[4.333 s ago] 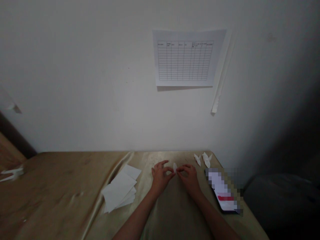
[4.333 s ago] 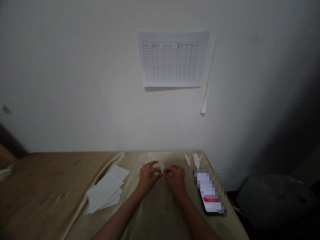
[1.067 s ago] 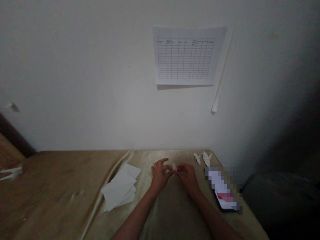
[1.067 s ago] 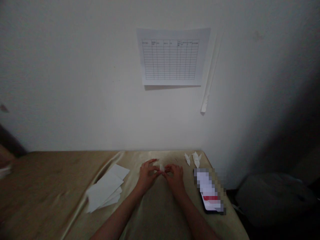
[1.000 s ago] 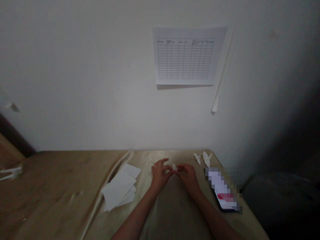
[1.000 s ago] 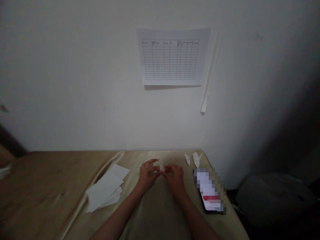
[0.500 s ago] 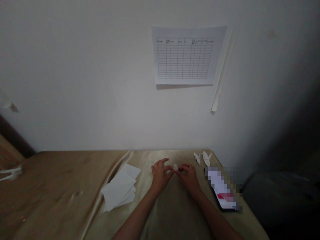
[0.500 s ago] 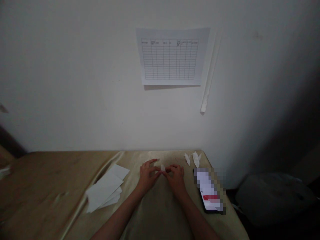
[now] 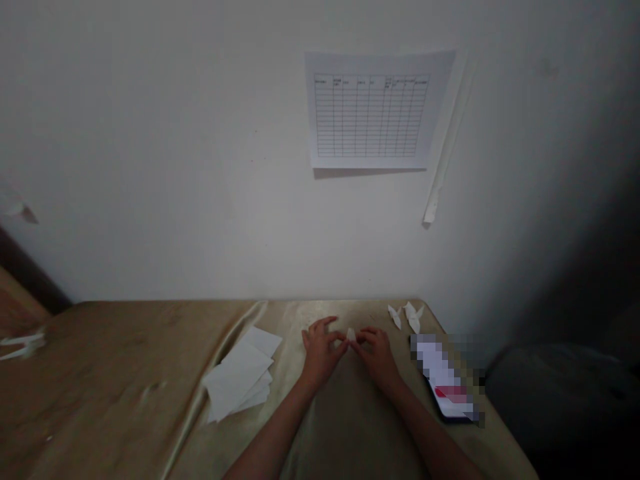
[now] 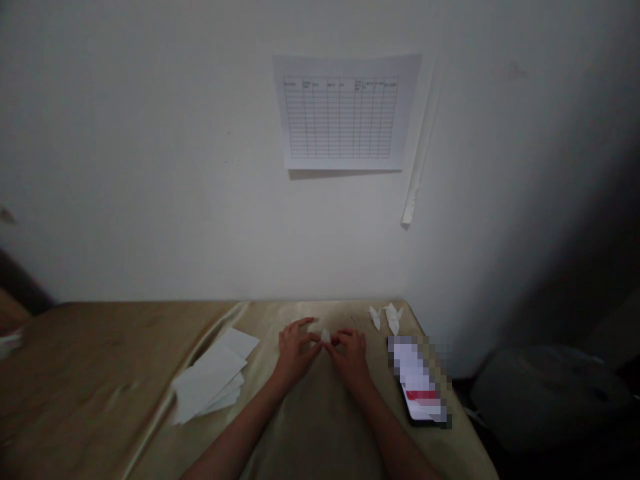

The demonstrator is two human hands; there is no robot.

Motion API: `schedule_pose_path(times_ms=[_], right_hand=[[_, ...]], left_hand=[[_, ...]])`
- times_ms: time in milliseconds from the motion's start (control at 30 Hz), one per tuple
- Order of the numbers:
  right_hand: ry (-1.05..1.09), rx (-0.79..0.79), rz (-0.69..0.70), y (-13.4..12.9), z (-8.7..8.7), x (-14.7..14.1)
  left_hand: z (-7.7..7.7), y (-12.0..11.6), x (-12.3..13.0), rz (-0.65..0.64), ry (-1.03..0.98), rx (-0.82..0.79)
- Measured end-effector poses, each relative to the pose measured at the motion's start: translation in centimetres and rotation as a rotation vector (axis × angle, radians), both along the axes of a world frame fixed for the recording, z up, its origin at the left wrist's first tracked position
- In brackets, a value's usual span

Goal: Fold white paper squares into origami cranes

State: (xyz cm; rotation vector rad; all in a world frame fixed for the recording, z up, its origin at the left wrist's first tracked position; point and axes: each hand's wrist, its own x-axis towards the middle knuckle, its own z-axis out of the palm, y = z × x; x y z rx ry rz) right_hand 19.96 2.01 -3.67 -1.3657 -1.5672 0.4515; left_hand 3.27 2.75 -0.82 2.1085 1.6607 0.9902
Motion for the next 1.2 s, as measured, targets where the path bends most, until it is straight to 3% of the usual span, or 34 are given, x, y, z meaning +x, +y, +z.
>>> schedule_pose_path(times_ms=[333, 767, 1200], right_hand=[[0.024, -0.004, 0.02, 0.2, -0.4, 0.2], [0.013, -0.044, 0.087, 0.2, -0.2, 0.2], [-0.132, 0.019, 0.007, -0.4, 0.5, -0.2]], left_hand=[[0.0, 0.2, -0.3, -0.043, -0.017, 0.002], [-0.6, 0.5, -0.3, 0.041, -0.05, 0.002], [-0.7, 0.7, -0.1, 0.045, -0.11, 0.025]])
